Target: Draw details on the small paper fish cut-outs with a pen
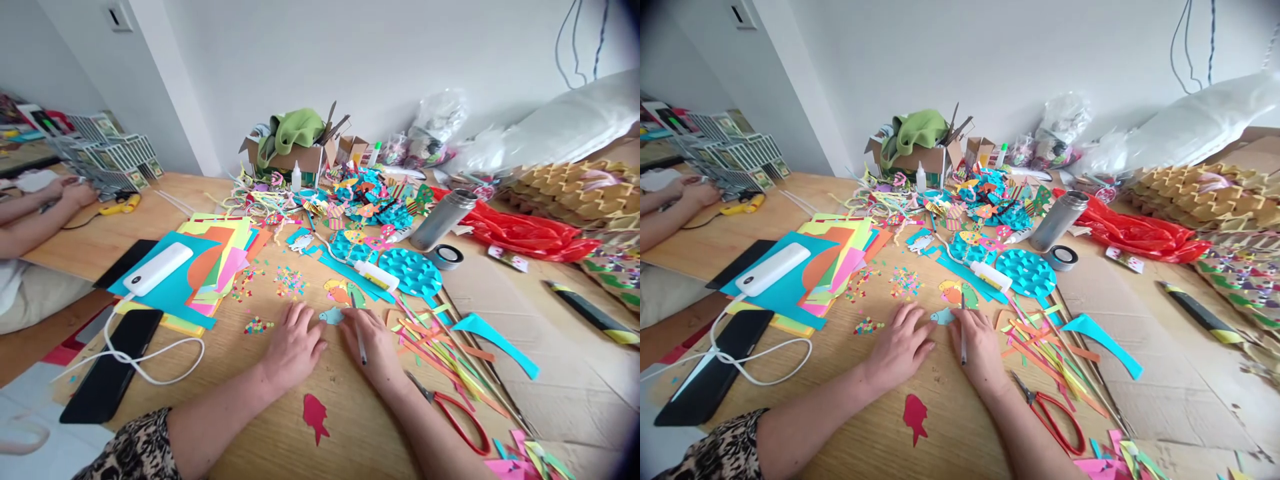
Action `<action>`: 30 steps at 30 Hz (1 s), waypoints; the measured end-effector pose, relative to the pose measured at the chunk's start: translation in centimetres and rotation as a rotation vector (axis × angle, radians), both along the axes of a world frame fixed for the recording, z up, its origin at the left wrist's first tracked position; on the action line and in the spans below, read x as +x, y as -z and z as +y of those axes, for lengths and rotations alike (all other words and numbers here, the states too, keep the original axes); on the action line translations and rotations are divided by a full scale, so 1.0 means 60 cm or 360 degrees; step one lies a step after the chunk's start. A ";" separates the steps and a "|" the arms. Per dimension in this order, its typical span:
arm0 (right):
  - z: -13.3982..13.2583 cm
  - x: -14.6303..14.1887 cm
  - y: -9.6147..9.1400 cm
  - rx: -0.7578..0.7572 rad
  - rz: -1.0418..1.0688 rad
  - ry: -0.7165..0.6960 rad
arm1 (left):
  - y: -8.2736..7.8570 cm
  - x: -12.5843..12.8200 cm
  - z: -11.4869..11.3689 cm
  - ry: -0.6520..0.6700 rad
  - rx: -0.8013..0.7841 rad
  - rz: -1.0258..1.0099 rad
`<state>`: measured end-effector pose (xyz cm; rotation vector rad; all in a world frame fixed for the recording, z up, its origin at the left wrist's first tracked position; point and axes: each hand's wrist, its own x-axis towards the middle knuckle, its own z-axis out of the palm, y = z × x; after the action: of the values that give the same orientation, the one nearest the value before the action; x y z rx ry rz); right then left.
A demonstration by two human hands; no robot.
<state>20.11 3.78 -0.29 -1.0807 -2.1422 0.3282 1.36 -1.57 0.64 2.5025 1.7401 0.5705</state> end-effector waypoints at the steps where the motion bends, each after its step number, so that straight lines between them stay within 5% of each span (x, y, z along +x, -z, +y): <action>1: 0.000 0.000 0.000 0.0036 -0.0082 -0.0016 | -0.001 -0.001 0.001 -0.0030 0.0004 0.0001; 8: -0.004 -0.002 0.000 0.0183 -0.0276 -0.0002 | -0.008 -0.006 0.006 -0.0128 0.0003 -0.0023; 24: -0.002 -0.001 -0.002 0.0206 0.0070 -0.0051 | 0.002 -0.011 0.009 0.0203 -0.0006 -0.0438; 30: -0.004 -0.004 -0.006 0.0120 0.0292 -0.0004 | -0.039 0.002 0.008 0.0330 -0.0101 -0.0483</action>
<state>19.89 3.51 0.09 -0.9671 -1.9776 0.3317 1.51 -1.10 3.00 2.3635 1.3539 0.8125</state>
